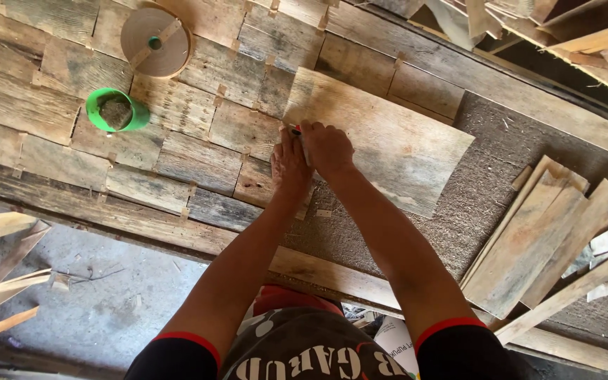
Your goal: Measuring and marking wooden boards on a workshop bench using another board as a straight edge and a utility knife for marking.
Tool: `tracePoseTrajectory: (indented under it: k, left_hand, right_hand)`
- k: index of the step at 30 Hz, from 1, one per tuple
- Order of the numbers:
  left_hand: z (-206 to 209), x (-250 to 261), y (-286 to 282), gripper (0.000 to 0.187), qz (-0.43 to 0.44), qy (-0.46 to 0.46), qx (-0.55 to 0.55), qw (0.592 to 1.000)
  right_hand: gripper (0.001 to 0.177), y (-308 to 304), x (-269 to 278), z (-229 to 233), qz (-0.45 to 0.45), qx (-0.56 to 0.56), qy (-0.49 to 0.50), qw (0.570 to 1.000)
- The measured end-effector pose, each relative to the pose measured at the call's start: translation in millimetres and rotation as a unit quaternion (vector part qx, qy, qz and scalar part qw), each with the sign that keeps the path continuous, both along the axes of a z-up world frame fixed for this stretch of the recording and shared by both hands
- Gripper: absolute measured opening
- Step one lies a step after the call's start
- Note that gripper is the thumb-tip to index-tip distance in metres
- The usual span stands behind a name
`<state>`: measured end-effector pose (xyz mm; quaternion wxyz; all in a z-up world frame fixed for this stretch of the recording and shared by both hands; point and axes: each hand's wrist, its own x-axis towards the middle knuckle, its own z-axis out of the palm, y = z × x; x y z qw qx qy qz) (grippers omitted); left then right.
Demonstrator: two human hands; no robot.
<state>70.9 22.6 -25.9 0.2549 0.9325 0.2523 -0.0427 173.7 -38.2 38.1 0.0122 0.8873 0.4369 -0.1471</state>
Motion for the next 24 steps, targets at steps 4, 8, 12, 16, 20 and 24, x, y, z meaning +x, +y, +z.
tracePoseTrajectory:
  k: [4,8,12,16,20,24]
  left_hand:
    - [-23,-6,1,0.081,-0.028,-0.086,0.093,0.992]
    - [19,-13,6,0.089,0.174,-0.056,-0.02,0.983]
    - [42,-16,16,0.09,0.227,-0.062,-0.064,0.97]
    - [3,-21,-3,0.082,0.321,-0.164,-0.261,0.896]
    - [-81,-21,-35,0.065,0.452,-0.184,-0.61,0.625]
    - [-23,-2,-41,0.022,0.375,-0.22,-0.738,0.516]
  right_hand:
    - [0.036,-5,4,11,-0.02,0.0,0.047,0.999]
    - [0.046,-15,4,14,-0.035,0.046,0.064,0.996]
    - [0.053,-24,5,25,-0.043,0.1,0.062,0.992]
    - [0.054,-26,7,39,-0.058,0.1,0.072,0.991]
    - [0.048,-31,8,42,-0.077,0.101,0.05,0.991]
    - [0.05,-37,11,67,-0.089,0.089,0.033,0.992]
